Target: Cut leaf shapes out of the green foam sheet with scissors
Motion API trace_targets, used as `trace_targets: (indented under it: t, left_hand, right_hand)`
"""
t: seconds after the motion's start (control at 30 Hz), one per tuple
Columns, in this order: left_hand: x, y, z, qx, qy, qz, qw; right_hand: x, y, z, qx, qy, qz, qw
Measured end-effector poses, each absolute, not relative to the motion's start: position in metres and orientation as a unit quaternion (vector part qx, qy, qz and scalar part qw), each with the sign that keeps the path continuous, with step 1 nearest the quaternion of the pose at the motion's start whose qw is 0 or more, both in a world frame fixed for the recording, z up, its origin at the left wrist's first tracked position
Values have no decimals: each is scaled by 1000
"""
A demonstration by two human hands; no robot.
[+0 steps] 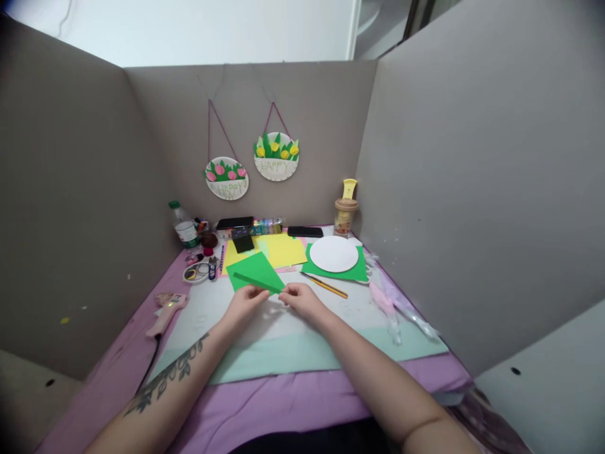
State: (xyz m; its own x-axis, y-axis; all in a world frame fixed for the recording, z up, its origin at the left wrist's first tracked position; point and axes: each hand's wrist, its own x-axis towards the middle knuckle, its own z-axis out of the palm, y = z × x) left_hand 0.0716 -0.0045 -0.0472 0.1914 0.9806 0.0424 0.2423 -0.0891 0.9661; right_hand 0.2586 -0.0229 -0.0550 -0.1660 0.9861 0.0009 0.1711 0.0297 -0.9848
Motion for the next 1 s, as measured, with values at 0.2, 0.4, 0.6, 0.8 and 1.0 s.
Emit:
trace_targets:
  t: [0.2, 0.4, 0.6, 0.8, 1.0]
  left_hand:
    - [77, -8, -53, 609, 517, 413, 437]
    - [70, -6, -50, 598, 517, 407, 457]
    - [54, 13, -50, 468, 520, 524, 486]
    - [42, 29, -49, 360, 490, 576, 546]
    - [43, 27, -50, 377, 502, 551, 550]
  right_hand:
    - [244, -30, -56, -481, -605, 486, 408]
    - [248, -30, -52, -480, -626, 456, 412]
    - [250, -26, -61, -506, -614, 437, 420]
    - [272, -12, -62, -549, -675, 274, 410]
    - [335, 6, -59, -708, -646, 29, 284]
